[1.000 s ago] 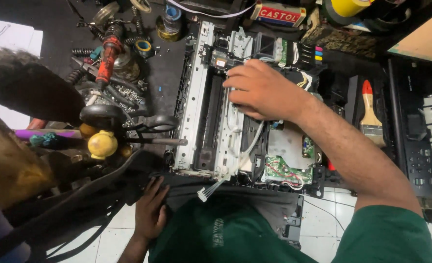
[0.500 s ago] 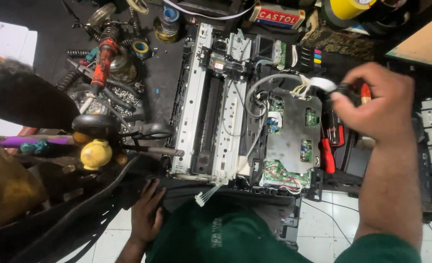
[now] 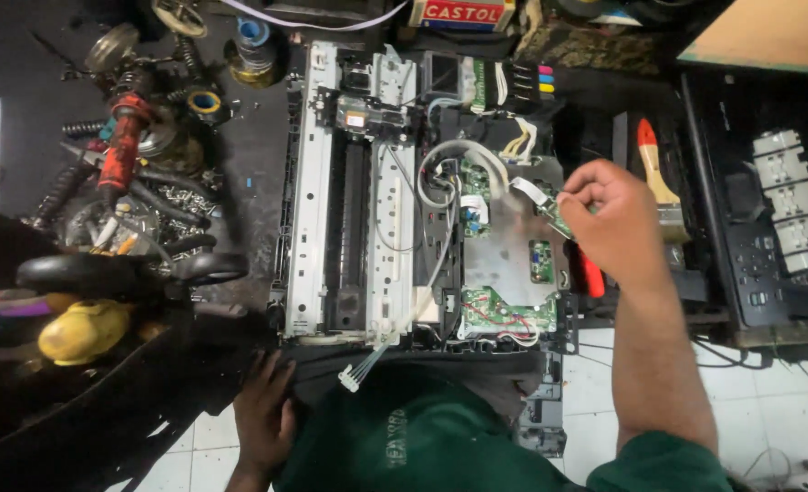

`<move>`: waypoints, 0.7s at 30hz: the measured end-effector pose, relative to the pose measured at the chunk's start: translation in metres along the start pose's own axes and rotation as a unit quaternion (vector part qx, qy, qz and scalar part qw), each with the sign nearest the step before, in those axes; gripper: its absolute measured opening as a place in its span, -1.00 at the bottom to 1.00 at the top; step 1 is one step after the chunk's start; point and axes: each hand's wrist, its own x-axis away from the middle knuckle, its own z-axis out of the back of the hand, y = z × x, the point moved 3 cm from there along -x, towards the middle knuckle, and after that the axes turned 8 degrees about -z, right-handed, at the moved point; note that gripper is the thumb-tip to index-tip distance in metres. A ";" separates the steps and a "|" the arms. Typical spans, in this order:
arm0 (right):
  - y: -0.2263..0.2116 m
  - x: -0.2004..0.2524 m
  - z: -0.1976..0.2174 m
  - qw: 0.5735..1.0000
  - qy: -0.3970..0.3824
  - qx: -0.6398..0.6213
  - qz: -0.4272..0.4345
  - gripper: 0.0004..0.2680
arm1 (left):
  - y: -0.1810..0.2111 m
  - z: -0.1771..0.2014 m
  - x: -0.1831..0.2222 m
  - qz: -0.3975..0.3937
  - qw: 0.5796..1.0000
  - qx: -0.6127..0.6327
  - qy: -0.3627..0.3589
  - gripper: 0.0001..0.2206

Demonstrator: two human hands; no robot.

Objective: Reattaching a scanner unit to a printer by connecting internal ribbon cables and power wires to the main circuit board.

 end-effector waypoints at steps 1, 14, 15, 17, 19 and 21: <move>-0.006 0.003 -0.002 0.999 -0.018 0.026 -0.040 -0.98 | 0.000 0.000 0.000 -0.013 1.000 0.002 0.013 -0.55; -0.012 0.029 -0.019 0.980 -0.005 0.201 0.015 -0.81 | 0.010 0.009 -0.007 -0.015 0.999 0.018 0.036 -0.56; -0.010 0.029 -0.020 0.979 -0.006 0.201 0.016 -0.81 | 0.010 0.009 -0.007 -0.015 0.999 0.018 0.036 -0.56; -0.007 0.028 -0.023 0.977 -0.003 0.202 0.070 -0.83 | 0.011 0.009 -0.008 -0.014 0.999 0.020 0.041 -0.56; -0.005 0.025 -0.022 0.977 -0.002 0.197 0.082 -0.81 | 0.012 0.009 -0.008 -0.013 0.998 0.023 0.049 -0.56; -0.006 0.022 -0.020 0.977 -0.001 0.192 0.092 -0.79 | 0.009 0.007 -0.004 -0.011 0.998 0.027 0.055 -0.56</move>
